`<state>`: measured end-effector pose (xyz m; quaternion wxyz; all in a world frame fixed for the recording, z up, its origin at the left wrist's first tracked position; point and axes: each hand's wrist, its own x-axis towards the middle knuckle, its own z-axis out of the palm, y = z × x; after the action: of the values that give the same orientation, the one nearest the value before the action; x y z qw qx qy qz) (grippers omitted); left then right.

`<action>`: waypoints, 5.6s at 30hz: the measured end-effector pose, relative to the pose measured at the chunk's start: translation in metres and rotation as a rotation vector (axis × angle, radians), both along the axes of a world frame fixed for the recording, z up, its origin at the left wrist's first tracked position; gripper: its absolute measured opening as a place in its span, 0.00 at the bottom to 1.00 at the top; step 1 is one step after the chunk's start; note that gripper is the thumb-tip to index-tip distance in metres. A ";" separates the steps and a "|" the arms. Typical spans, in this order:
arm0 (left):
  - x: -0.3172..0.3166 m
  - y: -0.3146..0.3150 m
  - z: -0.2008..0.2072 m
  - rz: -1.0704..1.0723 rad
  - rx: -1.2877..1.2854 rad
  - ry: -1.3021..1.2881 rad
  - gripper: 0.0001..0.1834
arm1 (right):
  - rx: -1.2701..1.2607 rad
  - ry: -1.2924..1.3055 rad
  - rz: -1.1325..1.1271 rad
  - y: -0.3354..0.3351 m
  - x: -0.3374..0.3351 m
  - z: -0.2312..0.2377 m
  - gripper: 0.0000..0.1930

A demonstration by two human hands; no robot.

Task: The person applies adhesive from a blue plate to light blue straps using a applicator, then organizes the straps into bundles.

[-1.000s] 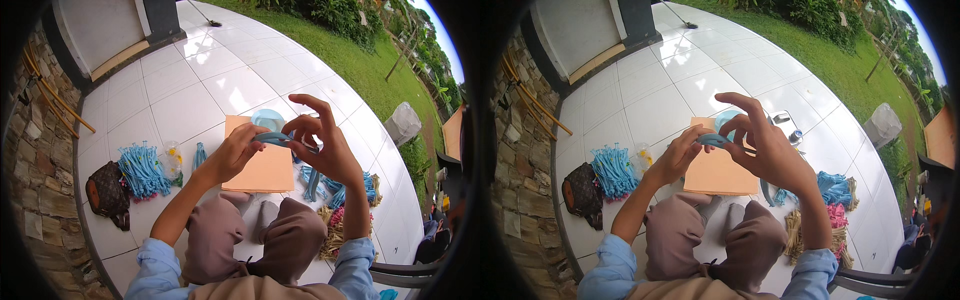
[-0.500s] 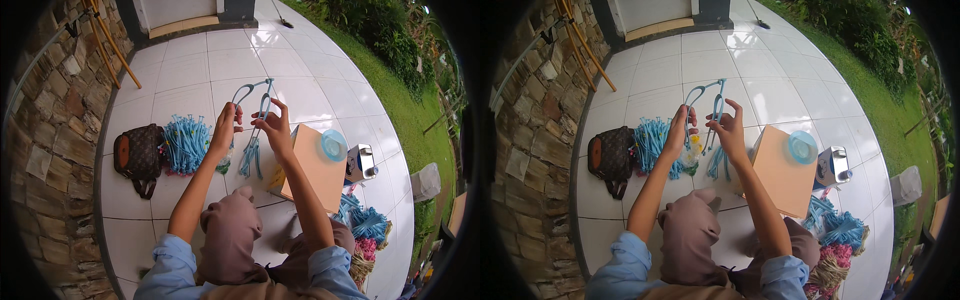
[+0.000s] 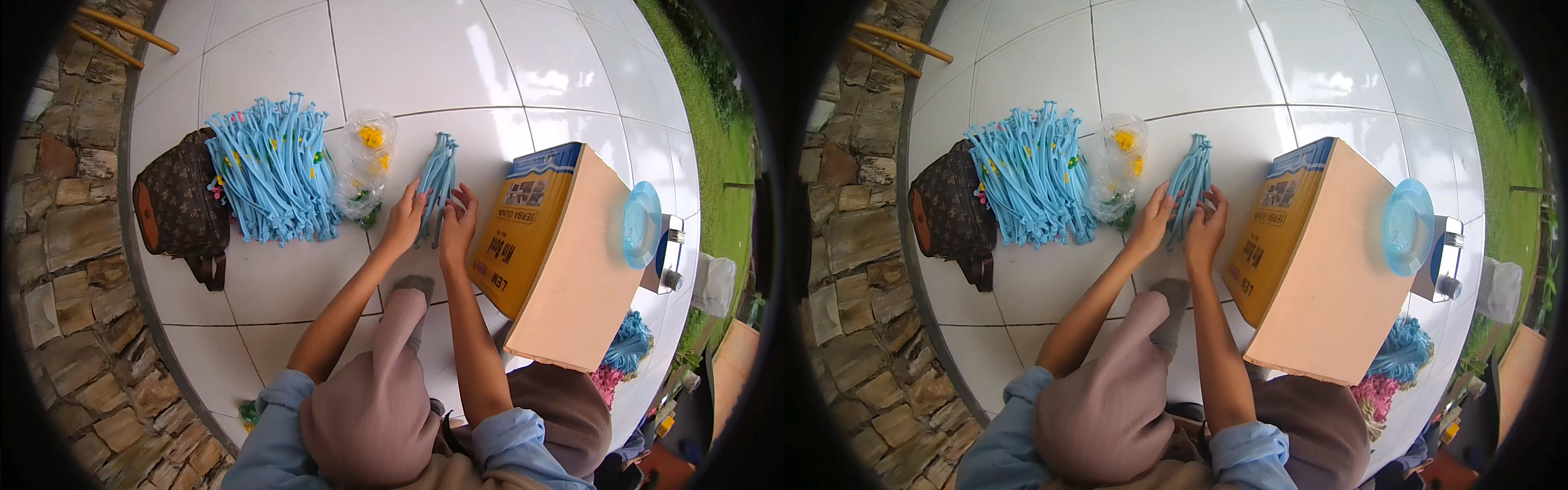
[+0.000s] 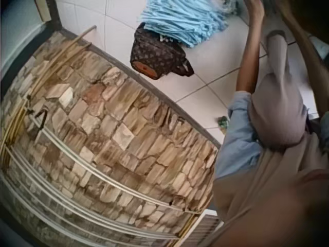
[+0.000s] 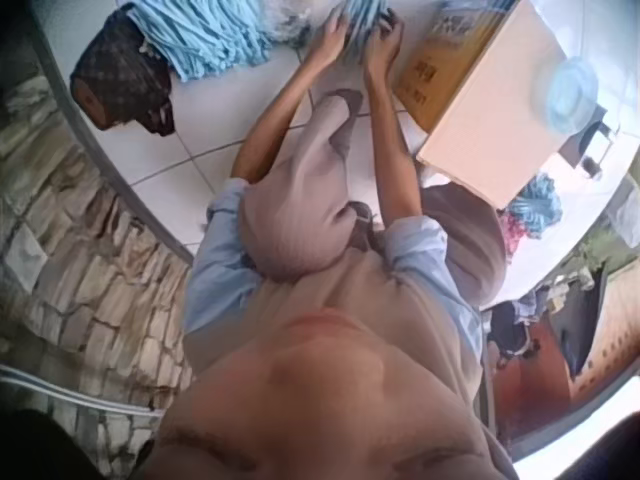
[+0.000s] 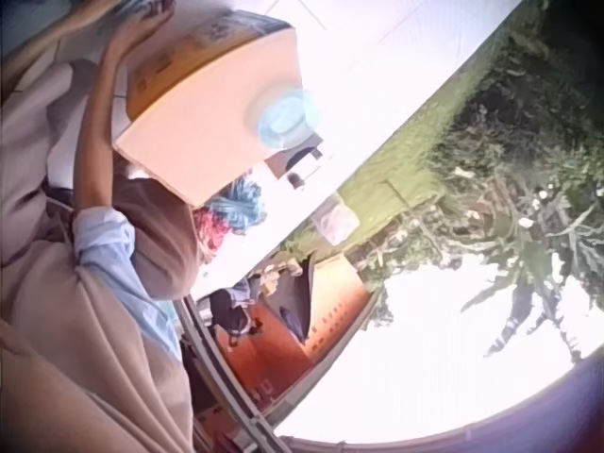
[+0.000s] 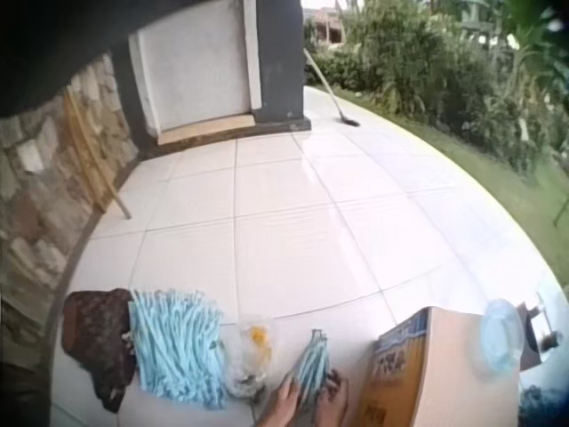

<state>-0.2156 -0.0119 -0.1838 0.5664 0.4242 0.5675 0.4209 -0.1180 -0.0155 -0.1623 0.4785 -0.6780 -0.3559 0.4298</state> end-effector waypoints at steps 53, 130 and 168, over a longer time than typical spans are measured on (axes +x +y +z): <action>0.444 -0.169 -0.028 -0.516 0.119 0.353 0.18 | -0.016 -0.858 -0.230 -0.266 0.456 -0.021 0.36; 0.414 -0.153 0.169 -0.829 0.188 -0.014 0.16 | 0.312 0.003 -0.616 -0.224 0.393 0.138 0.36; 0.237 -0.153 0.379 -0.774 0.705 0.094 0.16 | 0.472 -0.083 -0.302 -0.216 0.238 0.357 0.21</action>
<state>0.0217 -0.1652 0.1951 0.4770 0.7861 0.2181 0.3269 0.1197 -0.2311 0.1948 0.6666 -0.6102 -0.3606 0.2307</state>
